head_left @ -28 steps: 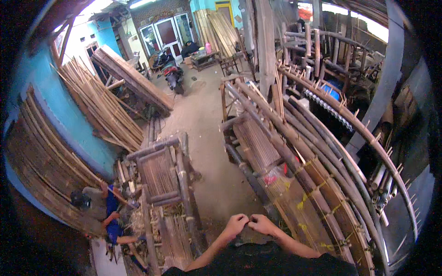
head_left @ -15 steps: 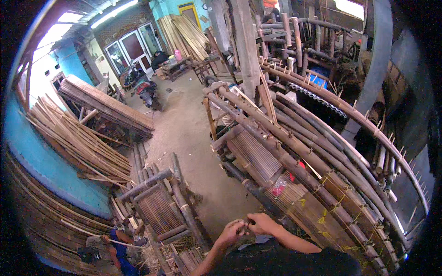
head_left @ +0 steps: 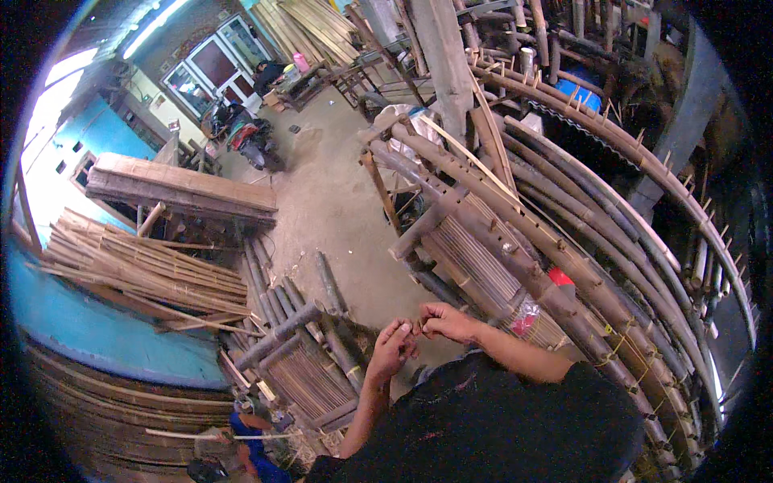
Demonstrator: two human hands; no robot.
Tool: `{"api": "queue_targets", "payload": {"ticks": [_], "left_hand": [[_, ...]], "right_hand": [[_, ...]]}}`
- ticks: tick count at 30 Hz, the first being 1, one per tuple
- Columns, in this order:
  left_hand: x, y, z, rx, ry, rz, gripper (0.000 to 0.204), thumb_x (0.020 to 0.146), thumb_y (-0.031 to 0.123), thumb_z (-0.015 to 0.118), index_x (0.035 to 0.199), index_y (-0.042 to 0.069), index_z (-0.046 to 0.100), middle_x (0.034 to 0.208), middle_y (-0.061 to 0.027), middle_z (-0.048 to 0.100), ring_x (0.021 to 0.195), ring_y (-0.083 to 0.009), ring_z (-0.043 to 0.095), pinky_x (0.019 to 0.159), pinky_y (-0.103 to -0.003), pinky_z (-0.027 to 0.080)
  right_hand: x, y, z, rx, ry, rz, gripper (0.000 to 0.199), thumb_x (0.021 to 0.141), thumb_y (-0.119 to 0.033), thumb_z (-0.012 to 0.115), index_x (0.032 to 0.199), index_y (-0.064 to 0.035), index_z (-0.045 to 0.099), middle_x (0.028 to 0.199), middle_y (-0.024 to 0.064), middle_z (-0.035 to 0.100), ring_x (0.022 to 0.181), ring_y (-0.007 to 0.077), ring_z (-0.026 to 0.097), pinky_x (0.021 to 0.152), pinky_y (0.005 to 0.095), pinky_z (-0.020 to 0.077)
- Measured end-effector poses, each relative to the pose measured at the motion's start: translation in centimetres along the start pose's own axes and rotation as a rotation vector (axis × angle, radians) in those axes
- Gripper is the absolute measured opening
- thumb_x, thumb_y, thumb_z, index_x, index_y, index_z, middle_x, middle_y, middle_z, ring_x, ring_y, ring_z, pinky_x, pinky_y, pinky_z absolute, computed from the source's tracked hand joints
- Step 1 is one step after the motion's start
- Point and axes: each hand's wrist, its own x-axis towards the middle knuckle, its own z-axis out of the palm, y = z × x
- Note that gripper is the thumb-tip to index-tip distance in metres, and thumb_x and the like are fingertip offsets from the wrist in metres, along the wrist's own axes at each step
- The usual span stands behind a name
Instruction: The person ties thin bamboo strips to a larger bamboo frame using yellow string. They repeatedly wrap the string around the frame and strips, then tie knots to secure the strips in place. The person occasionally uses a knife to cut the string.
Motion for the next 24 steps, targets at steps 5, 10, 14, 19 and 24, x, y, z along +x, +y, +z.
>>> {"api": "queue_targets", "payload": {"ticks": [5,10,14,19,24], "left_hand": [[7.6,3.2,0.7,-0.100,0.154,-0.076,0.014,0.099,0.023,0.051,0.098,0.009,0.055,0.073,0.0015,0.050,0.056,-0.0074,0.043,0.061,-0.029,0.047],[16.6,4.7,-3.2,0.035,-0.087,0.039,0.011,0.098,0.020,0.054,0.095,0.009,0.054,0.069,0.0059,0.037,0.064,-0.0053,0.036,0.071,-0.030,0.045],[24.9,7.5,-4.6,-0.090,-0.521,-0.104,0.013,0.095,0.020,0.059,0.098,0.008,0.060,0.083,0.0010,0.058,0.075,-0.0078,0.050,0.073,-0.023,0.041],[36.7,11.4,-7.5,0.571,-0.518,-0.056,0.014,0.094,0.020,0.062,0.097,0.007,0.064,0.077,0.0038,0.056,0.074,-0.0087,0.053,0.071,-0.026,0.045],[48.9,13.1,-6.6,0.258,-0.164,0.008,0.027,0.092,0.029,0.063,0.094,0.003,0.065,0.076,-0.0026,0.060,0.075,-0.0182,0.059,0.075,-0.036,0.049]], "right_hand": [[4.7,-4.5,-2.8,0.136,0.036,0.088,0.004,0.089,-0.007,0.053,0.092,-0.0074,0.051,0.074,-0.0004,0.050,0.059,0.0080,0.044,0.053,0.0251,0.0369],[5.4,-2.6,-9.5,0.249,0.349,0.299,0.025,0.091,-0.029,0.065,0.103,-0.0074,0.060,0.075,-0.0013,0.056,0.068,0.0089,0.051,0.060,0.0258,0.0434],[7.3,-2.6,-11.8,0.270,0.573,0.254,0.018,0.093,-0.025,0.060,0.083,-0.0100,0.059,0.067,-0.0055,0.046,0.070,0.0113,0.053,0.072,0.0305,0.0508],[15.1,-3.5,-15.7,1.019,0.846,-0.181,0.015,0.094,-0.020,0.057,0.093,-0.0058,0.060,0.067,-0.0043,0.044,0.066,0.0130,0.049,0.076,0.0371,0.0502],[26.7,-2.2,-22.0,0.765,1.066,-0.167,0.015,0.093,-0.020,0.060,0.092,-0.0056,0.062,0.074,-0.0003,0.054,0.069,0.0136,0.054,0.070,0.0370,0.0495]]}}
